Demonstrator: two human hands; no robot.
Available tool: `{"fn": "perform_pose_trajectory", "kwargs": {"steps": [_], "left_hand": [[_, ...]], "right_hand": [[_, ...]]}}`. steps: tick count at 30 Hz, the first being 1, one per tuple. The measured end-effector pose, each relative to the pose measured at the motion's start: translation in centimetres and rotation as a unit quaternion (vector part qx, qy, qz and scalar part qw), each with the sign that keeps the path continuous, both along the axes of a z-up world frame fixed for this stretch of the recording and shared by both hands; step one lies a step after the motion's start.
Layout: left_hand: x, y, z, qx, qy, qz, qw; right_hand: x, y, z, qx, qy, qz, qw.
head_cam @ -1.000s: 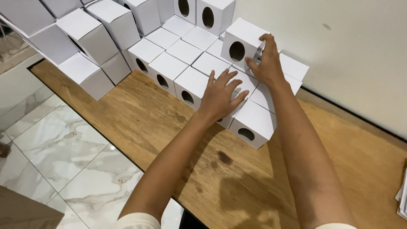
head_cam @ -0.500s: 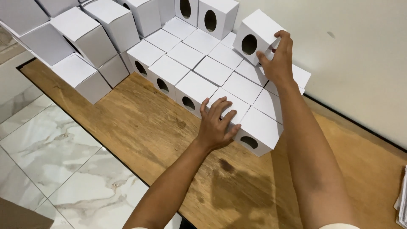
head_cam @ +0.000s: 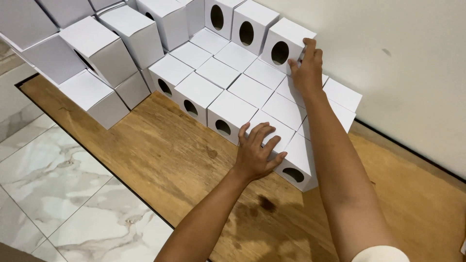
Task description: Folding and assembling cardboard boxes from flat templates.
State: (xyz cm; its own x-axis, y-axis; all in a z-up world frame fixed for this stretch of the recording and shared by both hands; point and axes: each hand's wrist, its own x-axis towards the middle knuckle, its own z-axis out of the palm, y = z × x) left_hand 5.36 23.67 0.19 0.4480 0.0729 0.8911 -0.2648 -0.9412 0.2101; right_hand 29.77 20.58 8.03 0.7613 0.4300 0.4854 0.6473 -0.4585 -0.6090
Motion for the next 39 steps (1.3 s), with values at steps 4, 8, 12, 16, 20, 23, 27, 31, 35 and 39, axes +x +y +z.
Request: {"fn": "perform_pose_trajectory", "kwargs": {"steps": [4, 8, 12, 16, 20, 23, 27, 31, 35, 39], "left_hand": [[0.2, 0.1, -0.4, 0.000, 0.004, -0.003, 1.000], [0.3, 0.1, -0.5, -0.002, 0.003, -0.001, 1.000], [0.3, 0.1, -0.5, -0.005, 0.005, -0.005, 1.000], [0.4, 0.1, -0.5, -0.005, 0.004, -0.005, 1.000], [0.4, 0.3, -0.6, 0.006, -0.011, 0.004, 1.000], [0.6, 0.2, -0.7, 0.009, -0.013, 0.010, 1.000], [0.5, 0.1, -0.6, 0.014, -0.021, 0.015, 1.000], [0.3, 0.0, -0.4, 0.008, -0.023, 0.000, 1.000], [1.1, -0.2, -1.5, -0.005, -0.023, -0.007, 1.000], [1.5, -0.2, -2.0, -0.004, -0.036, -0.006, 0.999]], "right_hand": [[-0.4, 0.8, 0.4, -0.013, 0.015, -0.018, 1.000], [-0.4, 1.4, 0.6, -0.021, 0.039, -0.030, 0.999], [-0.7, 1.5, 0.9, -0.017, 0.046, -0.029, 0.998], [0.0, 1.9, 0.9, -0.038, 0.042, -0.039, 0.998], [-1.5, 1.7, 2.2, -0.057, 0.082, -0.037, 0.994], [-0.8, 1.0, 1.9, -0.078, 0.084, -0.031, 0.993], [-2.3, -1.0, 2.9, -0.120, 0.066, -0.020, 0.990], [-4.9, -4.6, 3.2, -0.150, 0.007, 0.000, 0.989], [-8.6, -9.3, 3.2, -0.153, -0.115, 0.029, 0.981], [-12.0, -14.5, 2.8, -0.172, -0.188, 0.040, 0.966]]}}
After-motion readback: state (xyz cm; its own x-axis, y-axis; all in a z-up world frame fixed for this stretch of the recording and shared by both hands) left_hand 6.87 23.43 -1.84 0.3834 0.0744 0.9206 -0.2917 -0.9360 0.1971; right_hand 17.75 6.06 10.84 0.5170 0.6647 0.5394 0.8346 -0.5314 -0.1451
